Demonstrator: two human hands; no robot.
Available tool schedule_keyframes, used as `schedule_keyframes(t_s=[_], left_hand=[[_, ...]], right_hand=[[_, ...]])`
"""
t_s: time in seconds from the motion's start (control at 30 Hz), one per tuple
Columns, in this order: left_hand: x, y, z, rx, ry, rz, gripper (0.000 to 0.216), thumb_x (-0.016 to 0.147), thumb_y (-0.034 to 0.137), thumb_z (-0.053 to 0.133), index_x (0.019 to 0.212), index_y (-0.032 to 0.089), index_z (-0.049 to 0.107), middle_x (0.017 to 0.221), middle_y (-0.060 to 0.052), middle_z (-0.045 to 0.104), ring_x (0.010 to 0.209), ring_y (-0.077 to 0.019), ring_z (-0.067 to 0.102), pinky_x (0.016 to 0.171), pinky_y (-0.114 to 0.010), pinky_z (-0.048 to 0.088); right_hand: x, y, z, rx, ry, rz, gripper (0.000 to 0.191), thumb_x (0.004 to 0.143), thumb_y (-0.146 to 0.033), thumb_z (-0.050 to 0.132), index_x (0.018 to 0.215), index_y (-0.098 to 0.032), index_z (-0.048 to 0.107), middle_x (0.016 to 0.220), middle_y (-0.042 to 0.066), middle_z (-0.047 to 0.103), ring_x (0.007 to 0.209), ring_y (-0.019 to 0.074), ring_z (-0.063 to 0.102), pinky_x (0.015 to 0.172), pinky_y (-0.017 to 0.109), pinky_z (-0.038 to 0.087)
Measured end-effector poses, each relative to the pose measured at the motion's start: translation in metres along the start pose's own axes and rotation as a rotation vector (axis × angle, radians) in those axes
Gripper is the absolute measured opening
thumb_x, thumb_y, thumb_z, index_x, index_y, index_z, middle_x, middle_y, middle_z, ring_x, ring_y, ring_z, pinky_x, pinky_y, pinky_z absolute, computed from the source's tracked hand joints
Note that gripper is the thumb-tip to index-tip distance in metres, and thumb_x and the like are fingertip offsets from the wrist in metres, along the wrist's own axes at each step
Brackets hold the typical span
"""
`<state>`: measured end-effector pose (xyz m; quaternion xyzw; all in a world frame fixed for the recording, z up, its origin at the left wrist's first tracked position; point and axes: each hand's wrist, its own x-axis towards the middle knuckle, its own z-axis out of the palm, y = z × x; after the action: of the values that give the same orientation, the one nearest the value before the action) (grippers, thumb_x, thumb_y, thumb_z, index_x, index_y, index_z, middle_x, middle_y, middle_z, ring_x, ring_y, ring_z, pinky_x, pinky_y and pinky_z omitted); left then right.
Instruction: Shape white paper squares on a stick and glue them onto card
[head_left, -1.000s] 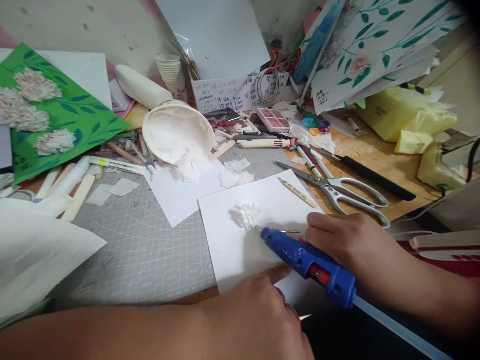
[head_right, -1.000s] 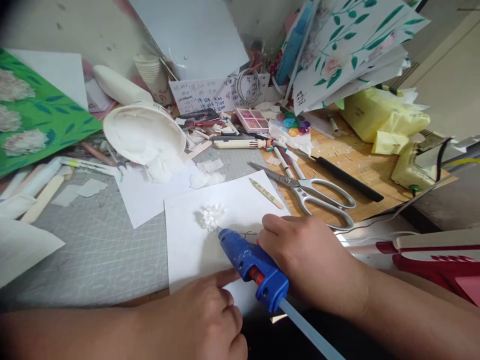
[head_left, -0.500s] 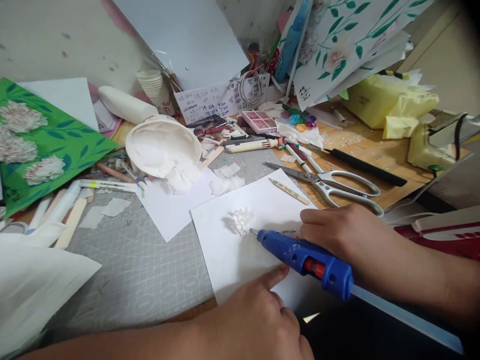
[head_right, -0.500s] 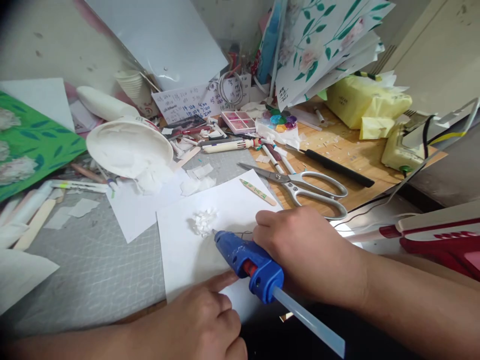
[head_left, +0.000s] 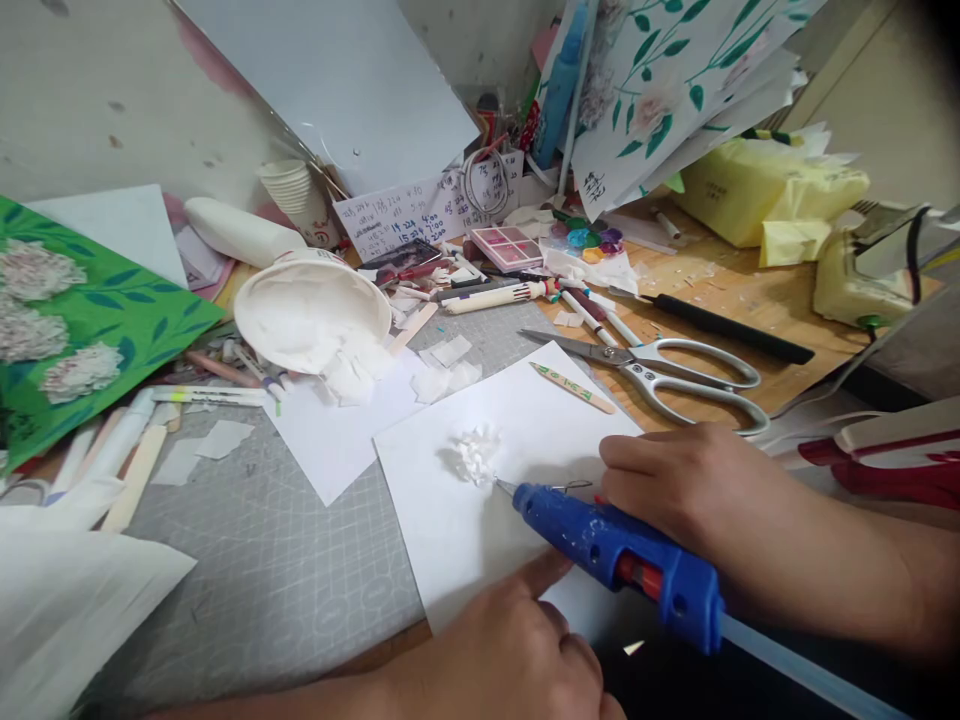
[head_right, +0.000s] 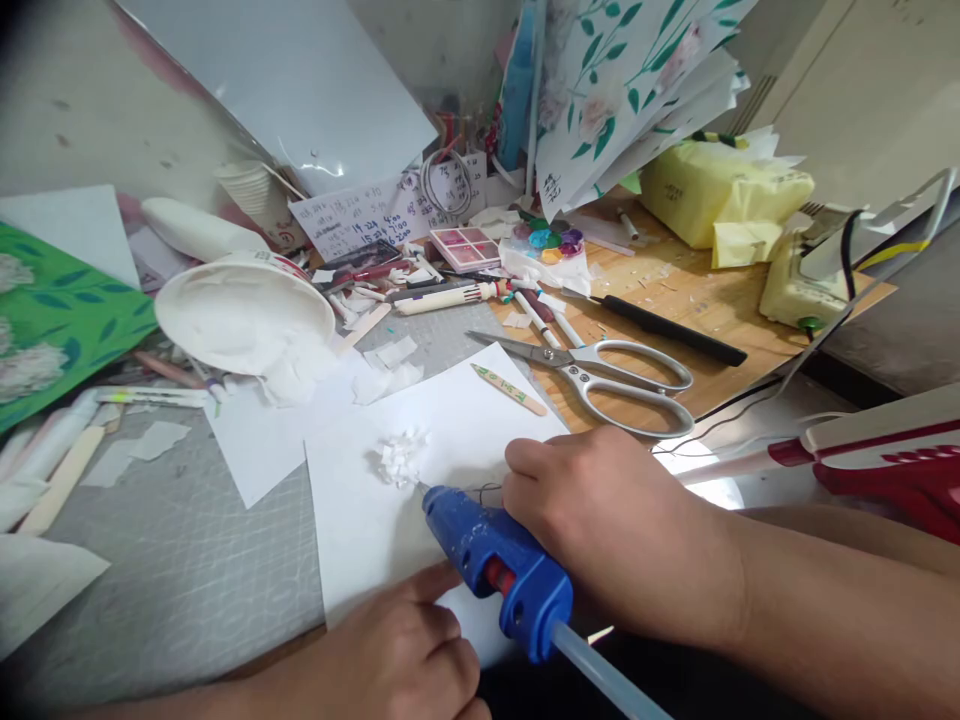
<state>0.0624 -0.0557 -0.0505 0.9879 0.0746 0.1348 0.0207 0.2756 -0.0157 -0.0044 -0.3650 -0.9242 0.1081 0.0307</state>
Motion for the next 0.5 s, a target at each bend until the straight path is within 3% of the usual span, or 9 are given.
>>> schedule_keyframes(t_s=[0.1,0.3,0.5], left_hand=[[-0.0009,0.0007,0.0019,-0.001,0.005,-0.014,0.022,0.076,0.010,0.057,0.061,0.022,0.045,0.045,0.009,0.052,0.036,-0.0111,0.037,0.084,-0.032,0.052],[0.0001,-0.0003,0.0044,0.017,0.038,0.011,0.021,0.072,0.008,0.057,0.061,0.022,0.045,0.042,0.008,0.047,0.034,-0.0119,0.033,0.063,-0.028,0.053],[-0.0002,-0.0010,0.0049,0.015,0.036,0.026,0.021,0.074,0.009,0.056,0.062,0.022,0.044,0.043,0.007,0.048,0.034,-0.0122,0.035,0.059,-0.027,0.051]], right_hand=[[-0.0001,0.0001,0.0000,0.005,-0.008,-0.003,0.013,0.080,-0.017,0.057,0.067,-0.021,0.055,0.066,-0.001,0.052,0.051,0.0134,0.045,0.049,0.029,0.021],[0.0027,-0.0060,-0.0022,0.100,-0.074,0.028,0.016,0.085,-0.034,0.057,0.077,-0.020,0.058,0.079,0.001,0.056,0.057,0.0133,0.051,0.051,0.028,0.028],[0.0038,-0.0079,0.0010,-0.009,-0.016,-0.008,0.013,0.082,-0.022,0.059,0.069,-0.020,0.057,0.068,0.000,0.052,0.052,0.0131,0.045,0.048,0.029,0.021]])
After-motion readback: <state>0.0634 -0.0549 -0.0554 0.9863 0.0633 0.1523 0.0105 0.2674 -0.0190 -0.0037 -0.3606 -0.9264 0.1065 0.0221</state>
